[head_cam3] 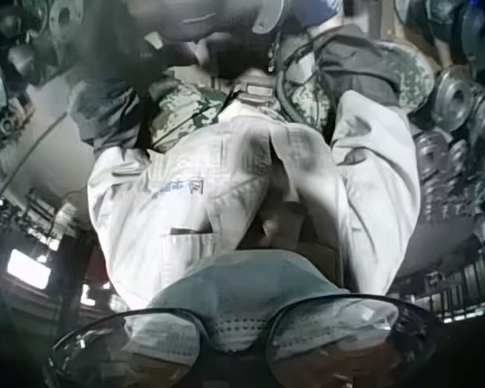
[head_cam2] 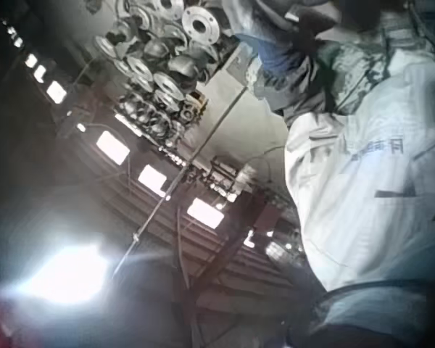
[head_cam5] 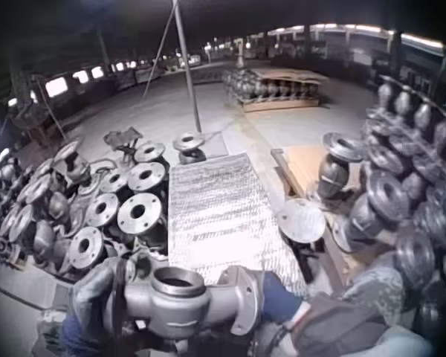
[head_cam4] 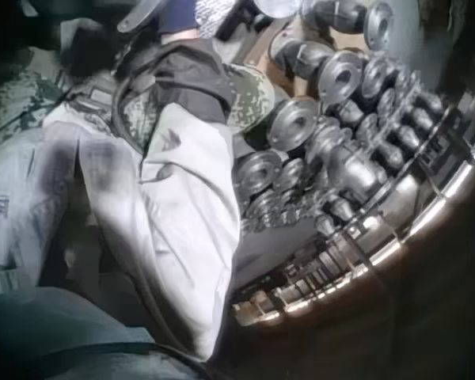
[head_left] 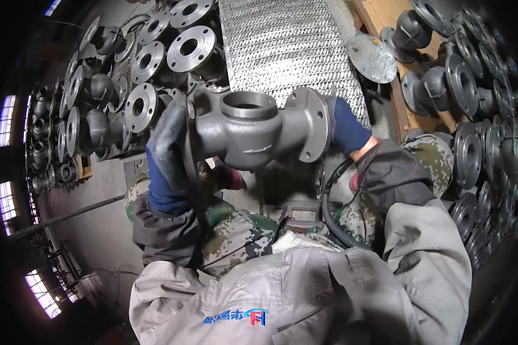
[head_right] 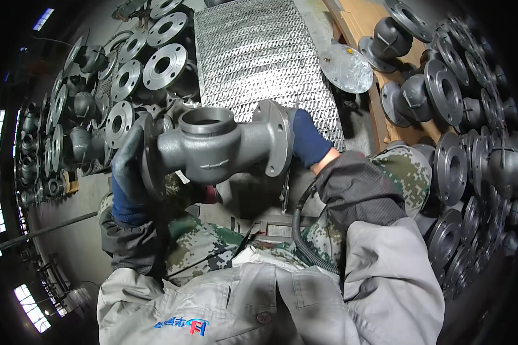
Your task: The worker inspects metal valve castings and uses a manual scraper and a powered die grinder to deburr and smooth the edges.
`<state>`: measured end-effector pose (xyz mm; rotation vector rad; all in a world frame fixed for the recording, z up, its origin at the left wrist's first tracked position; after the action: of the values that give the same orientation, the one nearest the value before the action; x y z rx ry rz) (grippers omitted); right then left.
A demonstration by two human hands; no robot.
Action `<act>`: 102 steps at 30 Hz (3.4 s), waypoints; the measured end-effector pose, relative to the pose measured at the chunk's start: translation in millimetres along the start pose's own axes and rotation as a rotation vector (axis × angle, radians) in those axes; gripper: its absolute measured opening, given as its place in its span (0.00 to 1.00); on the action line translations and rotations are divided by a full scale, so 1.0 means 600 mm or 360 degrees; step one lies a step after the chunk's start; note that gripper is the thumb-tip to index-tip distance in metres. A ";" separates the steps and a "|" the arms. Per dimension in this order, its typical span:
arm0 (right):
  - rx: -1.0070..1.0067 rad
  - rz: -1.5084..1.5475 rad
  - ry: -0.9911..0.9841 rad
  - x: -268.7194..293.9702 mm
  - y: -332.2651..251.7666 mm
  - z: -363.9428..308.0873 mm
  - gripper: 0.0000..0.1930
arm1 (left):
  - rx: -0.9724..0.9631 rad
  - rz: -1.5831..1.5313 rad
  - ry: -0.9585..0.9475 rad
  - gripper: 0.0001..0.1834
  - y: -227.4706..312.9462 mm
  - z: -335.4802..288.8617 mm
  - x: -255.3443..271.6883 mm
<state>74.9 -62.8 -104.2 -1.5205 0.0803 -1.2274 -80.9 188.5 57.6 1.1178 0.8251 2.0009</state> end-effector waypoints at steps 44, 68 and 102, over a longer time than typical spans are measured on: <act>-0.0992 0.0901 0.0542 0.012 -0.052 -0.002 0.10 | 0.0695 -0.0521 0.0319 0.18 -0.020 0.016 -0.004; -0.1023 0.1521 0.0717 0.061 -0.036 0.060 0.15 | 0.0348 -0.1461 0.0210 0.25 -0.040 0.081 0.025; -0.1043 0.1408 0.0316 0.081 -0.045 0.004 0.12 | 0.0227 -0.0213 0.0068 0.25 -0.032 0.036 0.021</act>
<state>84.4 -81.4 -52.4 -1.5966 1.2489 -0.6240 -61.7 213.5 57.0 1.0716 1.0509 1.8848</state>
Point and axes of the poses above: each hand's wrist, its own z-axis towards the middle knuckle, its own x-axis out of the back of the hand, y = z × x, the point moved 2 cm from there along z, towards the middle knuckle, and after that the axes turned 11 degrees about -z, right-handed, at the moved point
